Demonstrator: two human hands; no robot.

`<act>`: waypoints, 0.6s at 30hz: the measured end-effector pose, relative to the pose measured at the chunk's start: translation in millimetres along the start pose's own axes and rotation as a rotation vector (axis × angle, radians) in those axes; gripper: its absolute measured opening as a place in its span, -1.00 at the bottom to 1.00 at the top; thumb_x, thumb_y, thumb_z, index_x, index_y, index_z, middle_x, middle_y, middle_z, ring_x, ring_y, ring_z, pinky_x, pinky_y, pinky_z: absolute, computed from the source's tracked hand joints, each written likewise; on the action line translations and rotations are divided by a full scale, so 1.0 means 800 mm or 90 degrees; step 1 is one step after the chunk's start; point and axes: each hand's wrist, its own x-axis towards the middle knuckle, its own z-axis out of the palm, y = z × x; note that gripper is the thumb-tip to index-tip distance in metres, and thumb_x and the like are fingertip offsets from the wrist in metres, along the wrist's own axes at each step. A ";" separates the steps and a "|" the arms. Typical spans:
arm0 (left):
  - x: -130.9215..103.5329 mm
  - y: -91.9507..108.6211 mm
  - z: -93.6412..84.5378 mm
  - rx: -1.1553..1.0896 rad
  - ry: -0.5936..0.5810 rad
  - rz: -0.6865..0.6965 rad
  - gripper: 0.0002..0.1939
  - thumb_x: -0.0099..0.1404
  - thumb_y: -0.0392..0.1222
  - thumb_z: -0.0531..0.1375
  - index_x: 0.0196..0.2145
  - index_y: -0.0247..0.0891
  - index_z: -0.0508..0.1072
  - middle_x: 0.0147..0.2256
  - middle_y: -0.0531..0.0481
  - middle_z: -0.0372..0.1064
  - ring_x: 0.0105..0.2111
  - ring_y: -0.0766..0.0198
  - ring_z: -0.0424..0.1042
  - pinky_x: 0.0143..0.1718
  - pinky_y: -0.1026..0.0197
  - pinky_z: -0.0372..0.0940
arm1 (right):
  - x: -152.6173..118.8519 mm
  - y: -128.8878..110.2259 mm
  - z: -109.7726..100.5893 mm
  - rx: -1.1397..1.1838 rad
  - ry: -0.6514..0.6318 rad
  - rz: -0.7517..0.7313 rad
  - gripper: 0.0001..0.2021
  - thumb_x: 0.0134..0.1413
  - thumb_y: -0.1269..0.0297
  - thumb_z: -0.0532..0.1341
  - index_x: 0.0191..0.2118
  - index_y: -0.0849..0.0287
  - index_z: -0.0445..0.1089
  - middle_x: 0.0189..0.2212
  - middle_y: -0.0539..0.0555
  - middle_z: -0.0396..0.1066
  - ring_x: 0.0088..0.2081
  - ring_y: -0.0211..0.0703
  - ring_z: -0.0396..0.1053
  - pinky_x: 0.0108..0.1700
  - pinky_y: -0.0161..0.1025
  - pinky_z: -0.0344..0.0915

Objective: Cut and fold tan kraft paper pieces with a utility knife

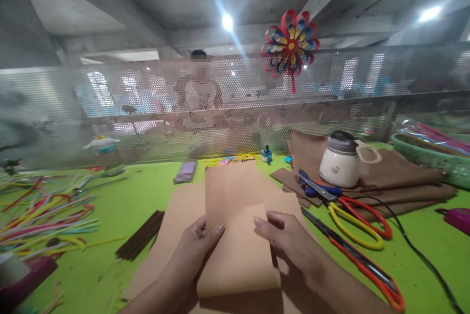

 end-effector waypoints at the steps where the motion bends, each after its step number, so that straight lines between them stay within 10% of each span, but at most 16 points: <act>1: 0.000 0.000 0.000 0.003 0.001 0.003 -0.47 -0.01 -0.06 0.45 -0.10 -0.31 0.48 -0.11 -0.27 0.54 -0.17 -0.10 0.55 -0.18 0.00 0.44 | -0.001 -0.001 0.000 0.026 -0.027 0.010 -0.62 -0.06 -0.01 0.36 -0.26 0.24 0.51 -0.37 0.15 0.53 -0.34 -0.03 0.46 -0.19 -0.13 0.37; 18: 0.004 0.008 0.002 -0.008 0.006 -0.036 -0.42 -0.03 -0.11 0.47 -0.07 -0.31 0.46 -0.04 -0.29 0.50 -0.06 -0.13 0.49 -0.09 -0.03 0.43 | 0.011 0.010 0.003 -0.015 0.066 -0.029 -0.67 -0.12 0.05 0.37 -0.32 0.23 0.48 -0.38 0.08 0.55 -0.29 0.00 0.45 -0.26 -0.21 0.31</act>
